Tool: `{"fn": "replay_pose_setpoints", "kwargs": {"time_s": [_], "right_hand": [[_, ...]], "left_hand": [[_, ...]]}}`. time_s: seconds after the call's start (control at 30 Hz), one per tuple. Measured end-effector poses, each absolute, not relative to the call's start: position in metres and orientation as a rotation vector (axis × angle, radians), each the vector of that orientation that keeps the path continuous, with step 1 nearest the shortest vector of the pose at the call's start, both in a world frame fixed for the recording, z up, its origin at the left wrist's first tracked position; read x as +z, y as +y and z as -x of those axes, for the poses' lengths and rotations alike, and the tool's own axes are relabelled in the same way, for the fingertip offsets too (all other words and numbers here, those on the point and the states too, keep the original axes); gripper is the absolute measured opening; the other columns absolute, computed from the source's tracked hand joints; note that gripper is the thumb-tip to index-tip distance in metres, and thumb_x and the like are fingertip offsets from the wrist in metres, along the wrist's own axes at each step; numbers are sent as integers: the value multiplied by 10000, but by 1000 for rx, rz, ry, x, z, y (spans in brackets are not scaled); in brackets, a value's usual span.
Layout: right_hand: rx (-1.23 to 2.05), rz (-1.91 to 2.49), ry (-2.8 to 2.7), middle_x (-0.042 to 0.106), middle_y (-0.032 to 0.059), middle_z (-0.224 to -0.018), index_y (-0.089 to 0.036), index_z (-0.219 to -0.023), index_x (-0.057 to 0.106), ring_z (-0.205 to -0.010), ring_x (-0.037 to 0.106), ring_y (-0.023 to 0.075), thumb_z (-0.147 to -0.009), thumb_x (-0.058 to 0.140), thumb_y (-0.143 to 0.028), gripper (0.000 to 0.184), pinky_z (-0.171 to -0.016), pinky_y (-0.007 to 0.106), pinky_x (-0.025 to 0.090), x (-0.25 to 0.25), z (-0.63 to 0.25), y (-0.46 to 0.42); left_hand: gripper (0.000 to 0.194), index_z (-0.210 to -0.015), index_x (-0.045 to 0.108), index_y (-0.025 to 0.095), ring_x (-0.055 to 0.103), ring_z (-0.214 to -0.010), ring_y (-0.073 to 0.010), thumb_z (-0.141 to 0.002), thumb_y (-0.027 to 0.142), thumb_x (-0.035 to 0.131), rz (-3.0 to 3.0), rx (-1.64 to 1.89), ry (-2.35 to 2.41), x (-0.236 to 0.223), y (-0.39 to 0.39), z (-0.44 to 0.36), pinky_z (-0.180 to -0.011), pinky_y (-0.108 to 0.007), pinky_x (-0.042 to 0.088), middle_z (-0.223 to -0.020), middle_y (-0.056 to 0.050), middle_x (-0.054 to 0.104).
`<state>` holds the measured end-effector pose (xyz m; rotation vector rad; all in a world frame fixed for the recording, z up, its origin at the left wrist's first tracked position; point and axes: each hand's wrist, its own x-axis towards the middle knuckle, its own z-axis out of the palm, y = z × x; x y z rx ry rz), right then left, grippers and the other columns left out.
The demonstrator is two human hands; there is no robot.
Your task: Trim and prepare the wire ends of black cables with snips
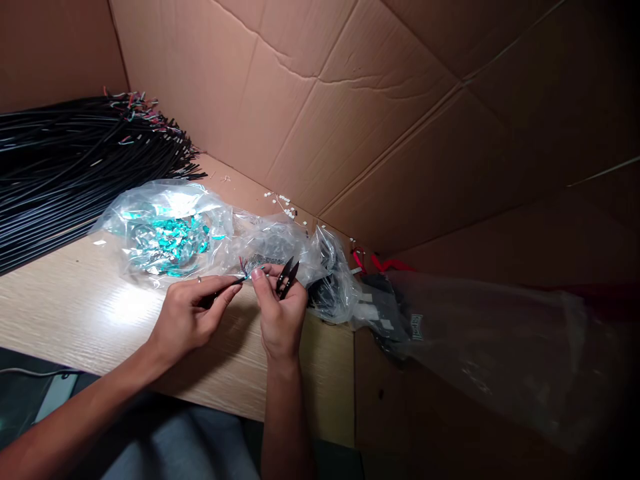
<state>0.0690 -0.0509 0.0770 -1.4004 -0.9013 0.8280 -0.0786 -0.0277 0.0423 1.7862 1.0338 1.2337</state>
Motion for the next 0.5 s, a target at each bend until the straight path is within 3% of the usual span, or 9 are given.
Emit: {"fn": "replay_pose_setpoints", "kwargs": {"time_s": [0.23,0.4,0.5], "right_hand": [[890,1313,-868,384,-78,-586,-152,-906,716,-560,314,79,-886,811,-433,297,-538,242,299,75,-72,-53],[958,1252,-856,357,-84,-583,-160,-890,733,-554,292,78,-872,832,-392,253,-543,248,298,79,-77,-54],[937,1285,-910,359,-86,-560,-176,-875,762,-545,332,84,-867,843,-383,223,-577,254,354,83,-80,-54]], "left_hand": [[114,-1088,747,164,682,-691,-109,-988,185,698,-1913,1381,1023,46,-32,78,-655,-214,511,-968,-53,806],[214,-1202,681,143,660,-616,-107,-1004,80,626,-2250,1486,973,43,-33,79,-615,-225,459,-853,-39,783],[144,-1128,666,137,596,-530,-111,-1032,107,563,-2318,1439,969,45,-33,79,-560,-247,417,-745,-17,733]]}}
